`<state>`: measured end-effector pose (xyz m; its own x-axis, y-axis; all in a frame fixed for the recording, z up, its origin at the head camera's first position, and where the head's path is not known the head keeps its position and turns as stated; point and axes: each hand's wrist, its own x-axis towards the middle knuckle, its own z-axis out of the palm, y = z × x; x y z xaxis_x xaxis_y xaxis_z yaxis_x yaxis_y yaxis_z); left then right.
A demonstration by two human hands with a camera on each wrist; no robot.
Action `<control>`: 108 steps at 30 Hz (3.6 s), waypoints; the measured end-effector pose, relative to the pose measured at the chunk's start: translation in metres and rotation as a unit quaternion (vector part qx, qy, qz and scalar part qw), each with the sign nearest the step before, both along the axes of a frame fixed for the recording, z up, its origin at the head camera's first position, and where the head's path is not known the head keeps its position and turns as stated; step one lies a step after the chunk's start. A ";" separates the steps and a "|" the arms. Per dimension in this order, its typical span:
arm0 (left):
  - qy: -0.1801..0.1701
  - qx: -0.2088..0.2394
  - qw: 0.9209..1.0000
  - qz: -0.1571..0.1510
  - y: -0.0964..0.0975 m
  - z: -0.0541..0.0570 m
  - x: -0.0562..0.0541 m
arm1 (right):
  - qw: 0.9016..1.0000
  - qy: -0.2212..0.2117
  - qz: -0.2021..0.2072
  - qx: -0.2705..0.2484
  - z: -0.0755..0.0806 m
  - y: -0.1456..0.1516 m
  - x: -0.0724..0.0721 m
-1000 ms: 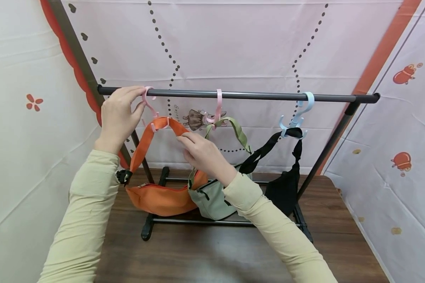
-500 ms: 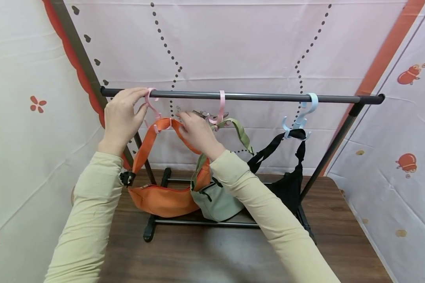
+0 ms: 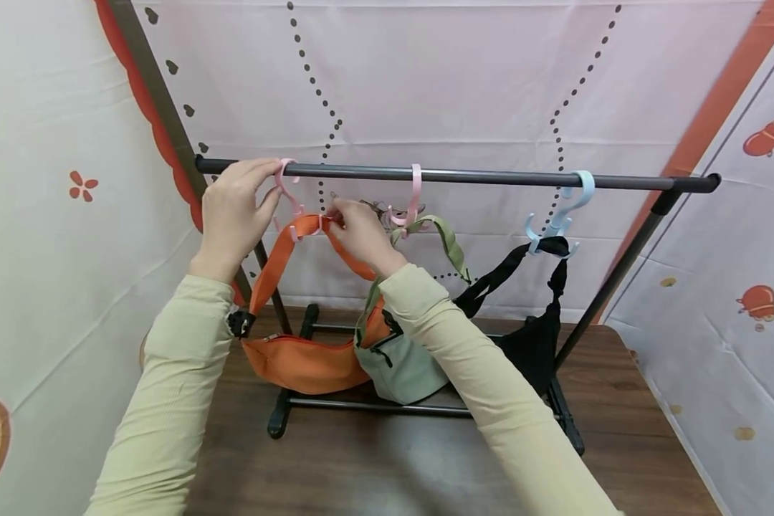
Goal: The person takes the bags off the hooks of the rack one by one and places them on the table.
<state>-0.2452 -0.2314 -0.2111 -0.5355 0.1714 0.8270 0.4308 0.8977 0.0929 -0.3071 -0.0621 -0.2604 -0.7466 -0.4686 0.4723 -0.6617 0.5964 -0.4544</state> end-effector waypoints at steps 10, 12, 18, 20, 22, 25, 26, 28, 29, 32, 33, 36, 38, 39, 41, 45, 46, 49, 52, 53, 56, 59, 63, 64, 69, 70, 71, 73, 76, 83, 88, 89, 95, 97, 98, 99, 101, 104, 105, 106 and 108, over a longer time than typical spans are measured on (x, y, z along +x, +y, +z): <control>-0.014 0.006 1.000 0.004 0.001 0.002 0.002 | 0.999 -0.026 -0.008 -0.025 0.000 -0.003 0.002; -0.019 0.007 1.000 0.004 0.001 0.002 0.002 | 0.999 -0.028 -0.010 -0.027 -0.001 -0.003 0.002; -0.022 0.006 1.000 0.005 0.003 0.002 0.002 | 0.999 -0.018 -0.006 -0.032 0.006 0.000 0.002; -0.021 0.007 1.000 0.004 0.003 0.002 0.002 | 1.000 0.004 -0.007 -0.029 0.012 0.000 0.004; -0.019 0.012 1.000 0.003 0.003 0.002 0.002 | 0.999 0.033 -0.009 -0.028 0.017 0.000 0.007; -0.015 0.014 1.000 0.000 0.002 0.000 0.002 | 0.996 0.089 -0.019 -0.022 0.024 -0.002 0.013; -0.014 0.014 1.000 -0.001 0.002 0.000 0.002 | 0.994 0.105 -0.022 -0.022 0.025 -0.004 0.016; -0.011 0.012 1.000 -0.003 0.002 -0.001 0.002 | 0.989 0.141 -0.028 -0.019 0.027 -0.006 0.020; -0.010 0.011 1.000 -0.003 0.002 -0.001 0.002 | 0.987 0.159 -0.031 -0.017 0.027 -0.007 0.023; -0.011 0.009 1.000 0.000 0.003 -0.002 0.002 | 0.978 0.206 -0.039 -0.011 0.027 -0.010 0.028; -0.012 0.009 1.000 0.001 0.003 -0.002 0.002 | 0.974 0.222 -0.042 -0.010 0.027 -0.011 0.030; -0.013 0.006 1.000 0.003 0.004 -0.003 0.002 | 0.963 0.263 -0.052 -0.004 0.028 -0.012 0.034; -0.011 0.006 1.000 0.001 0.004 -0.003 0.003 | 0.955 0.290 -0.056 0.000 0.030 -0.012 0.035; -0.009 0.007 1.000 -0.001 0.003 -0.004 0.003 | 0.952 0.302 -0.057 0.001 0.031 -0.013 0.036; -0.003 0.010 1.000 -0.005 0.003 -0.004 0.003 | 0.945 0.323 -0.059 0.006 0.034 -0.013 0.038; -0.004 0.014 1.000 -0.010 0.004 -0.006 0.003 | 0.936 0.347 -0.064 0.010 0.039 -0.014 0.040; -0.005 0.015 1.000 -0.009 0.004 -0.006 0.003 | 0.935 0.349 -0.066 0.011 0.041 -0.015 0.040; -0.010 0.020 1.000 -0.010 0.005 -0.006 0.003 | 0.934 0.350 -0.064 0.013 0.044 -0.015 0.041; -0.014 0.024 1.000 -0.010 0.006 -0.006 0.003 | 0.937 0.345 -0.057 0.014 0.047 -0.013 0.041; -0.018 0.026 0.999 -0.009 0.006 -0.005 0.003 | 0.938 0.342 -0.055 0.012 0.048 -0.012 0.042; -0.029 0.037 0.999 -0.009 0.005 -0.006 0.004 | 0.944 0.327 -0.050 -0.002 0.050 -0.008 0.044; -0.038 0.069 0.997 -0.009 0.004 -0.009 0.008 | 0.946 0.322 -0.043 -0.012 0.049 -0.006 0.048; -0.032 0.119 0.992 -0.022 0.003 -0.018 0.021 | 0.946 0.322 -0.036 -0.013 0.045 -0.003 0.054; -0.030 0.125 0.991 -0.027 0.002 -0.022 0.025 | 0.947 0.320 -0.035 -0.013 0.044 -0.003 0.056; -0.039 0.139 0.989 -0.045 -0.007 -0.054 0.051 | 0.949 0.312 -0.028 -0.026 0.040 0.000 0.065; -0.046 0.140 0.988 -0.042 -0.010 -0.062 0.057 | 0.948 0.315 -0.026 -0.029 0.040 0.001 0.066; -0.056 0.141 0.988 -0.040 -0.013 -0.071 0.062 | 0.947 0.318 -0.023 -0.030 0.041 0.001 0.068; -0.082 0.143 0.986 -0.031 -0.019 -0.092 0.070 | 0.946 0.323 -0.020 -0.032 0.042 0.002 0.071; -0.135 0.159 0.978 -0.021 -0.028 -0.125 0.078 | 0.942 0.333 -0.018 -0.036 0.043 0.003 0.075; -0.183 0.261 0.947 -0.024 -0.039 -0.195 0.100 | 0.939 0.341 -0.010 -0.044 0.043 0.002 0.080; -0.191 0.307 0.932 -0.021 -0.040 -0.234 0.119 | 0.938 0.341 0.001 -0.059 0.042 0.002 0.083; -0.194 0.317 0.928 -0.021 -0.040 -0.240 0.122 | 0.938 0.341 0.004 -0.060 0.042 0.002 0.083; -0.257 0.374 0.891 0.014 -0.036 -0.267 0.131 | 0.937 0.345 0.009 -0.062 0.043 0.002 0.086; -0.285 0.385 0.877 0.032 -0.034 -0.276 0.133 | 0.937 0.343 0.010 -0.061 0.043 0.002 0.087; -0.297 0.389 0.871 0.040 -0.033 -0.281 0.134 | 0.938 0.342 0.011 -0.061 0.043 0.002 0.087; -0.308 0.393 0.865 0.048 -0.032 -0.286 0.135 | 0.938 0.341 0.012 -0.060 0.044 0.003 0.088; -0.320 0.405 0.854 0.057 -0.030 -0.297 0.136 | 0.939 0.339 0.014 -0.059 0.044 0.003 0.089; -0.324 0.428 0.841 0.062 -0.025 -0.312 0.137 | 0.938 0.342 0.021 -0.061 0.044 0.005 0.092; -0.320 0.439 0.838 0.060 -0.023 -0.316 0.138 | 0.936 0.344 0.023 -0.063 0.044 0.005 0.093; -0.311 0.449 0.835 0.055 -0.021 -0.319 0.138 | 0.935 0.347 0.025 -0.064 0.044 0.006 0.094; -0.284 0.468 0.835 0.046 -0.015 -0.319 0.138 | 0.932 0.355 0.026 -0.066 0.044 0.006 0.096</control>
